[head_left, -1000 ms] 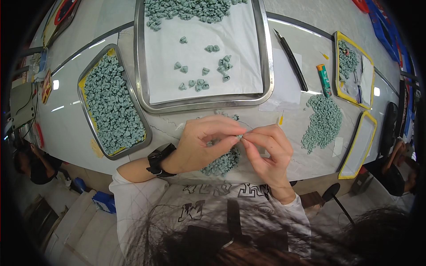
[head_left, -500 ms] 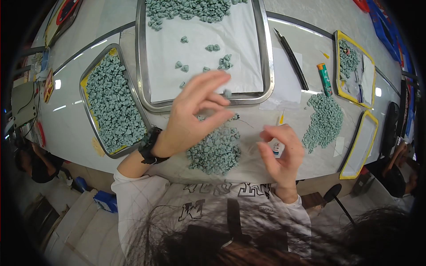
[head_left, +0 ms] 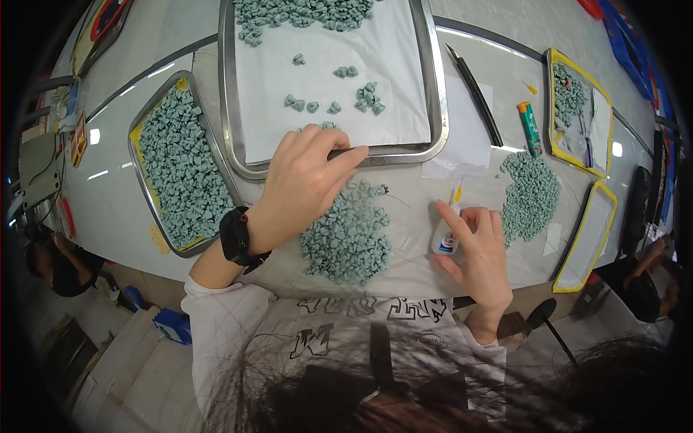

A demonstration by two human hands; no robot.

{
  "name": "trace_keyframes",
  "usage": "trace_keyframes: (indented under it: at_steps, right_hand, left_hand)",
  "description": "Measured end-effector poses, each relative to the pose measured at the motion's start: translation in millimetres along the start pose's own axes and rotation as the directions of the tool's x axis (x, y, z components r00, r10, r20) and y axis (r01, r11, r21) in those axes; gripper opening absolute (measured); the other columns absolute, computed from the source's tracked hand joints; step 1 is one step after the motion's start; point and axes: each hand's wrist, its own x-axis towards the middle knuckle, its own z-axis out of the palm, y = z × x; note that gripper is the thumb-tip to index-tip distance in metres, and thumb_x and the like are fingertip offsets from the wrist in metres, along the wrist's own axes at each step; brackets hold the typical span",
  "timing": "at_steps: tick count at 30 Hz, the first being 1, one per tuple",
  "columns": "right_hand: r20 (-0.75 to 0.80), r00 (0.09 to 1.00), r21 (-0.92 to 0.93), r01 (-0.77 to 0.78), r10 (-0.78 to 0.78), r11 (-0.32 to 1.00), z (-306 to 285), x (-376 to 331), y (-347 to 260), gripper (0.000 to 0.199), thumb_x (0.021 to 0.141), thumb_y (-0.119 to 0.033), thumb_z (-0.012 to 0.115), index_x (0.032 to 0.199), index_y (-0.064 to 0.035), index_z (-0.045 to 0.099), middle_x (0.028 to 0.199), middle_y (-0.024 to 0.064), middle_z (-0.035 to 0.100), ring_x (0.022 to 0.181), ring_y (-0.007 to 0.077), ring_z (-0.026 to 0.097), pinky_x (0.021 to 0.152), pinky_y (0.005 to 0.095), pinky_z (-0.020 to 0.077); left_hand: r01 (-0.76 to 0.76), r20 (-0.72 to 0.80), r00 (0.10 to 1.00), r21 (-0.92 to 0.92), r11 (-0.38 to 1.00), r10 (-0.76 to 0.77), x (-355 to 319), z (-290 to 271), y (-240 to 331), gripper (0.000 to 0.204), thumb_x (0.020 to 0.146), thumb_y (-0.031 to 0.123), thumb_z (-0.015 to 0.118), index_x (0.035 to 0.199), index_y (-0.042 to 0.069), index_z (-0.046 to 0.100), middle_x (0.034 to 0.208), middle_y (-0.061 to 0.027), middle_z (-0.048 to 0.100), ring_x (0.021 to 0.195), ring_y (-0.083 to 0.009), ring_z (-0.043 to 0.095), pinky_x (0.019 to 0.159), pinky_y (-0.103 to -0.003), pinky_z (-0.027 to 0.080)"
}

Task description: The person assembles small parts by applying glue to them with a glue bottle and pressing the components together by hand.

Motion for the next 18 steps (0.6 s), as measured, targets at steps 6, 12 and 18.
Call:
trace_keyframes:
  at_steps: [6, 12, 18]
  right_hand:
    - [0.008, 0.998, 0.110, 0.057, -0.058, 0.992, 6, 6, 4, 0.066, 0.052, -0.002, 0.076, 0.114, -0.0106, 0.057, 0.091, 0.0107, 0.047, 0.086, 0.0295, 0.045, 0.075, 0.0377, 0.0409]
    - [-0.093, 0.990, 0.277, 0.126, -0.104, 0.952, 15, 1, 7, 0.061, 0.054, 0.000, 0.075, 0.110, -0.0078, 0.051, 0.090, 0.0121, 0.046, 0.083, 0.0295, 0.046, 0.071, 0.0359, 0.0402]
    - [-0.310, 0.929, 0.308, 0.299, -0.202, 0.903, 33, 5, -3, 0.049, 0.062, -0.003, 0.079, 0.100, -0.0113, 0.049, 0.084, 0.0123, 0.045, 0.073, 0.0262, 0.047, 0.057, 0.0345, 0.0376]
  left_hand:
    - [-0.025, -0.005, 1.000, 0.088, 0.996, 0.026, 5, -5, -4, 0.029, 0.074, 0.005, 0.064, 0.103, 0.007, 0.066, 0.094, -0.0054, 0.056, 0.085, -0.0217, 0.053, 0.070, -0.033, 0.038]
    - [0.064, 0.020, 0.998, 0.081, 0.995, -0.066, -11, -21, 25, 0.028, 0.071, 0.001, 0.059, 0.099, -0.001, 0.058, 0.090, -0.0098, 0.054, 0.079, -0.0226, 0.055, 0.063, -0.032, 0.046]
    - [0.101, 0.216, 0.966, 0.191, 0.976, -0.143, -18, -6, 25, 0.023, 0.074, -0.004, 0.057, 0.096, 0.000, 0.056, 0.090, -0.0112, 0.052, 0.080, -0.0275, 0.058, 0.065, -0.034, 0.049]
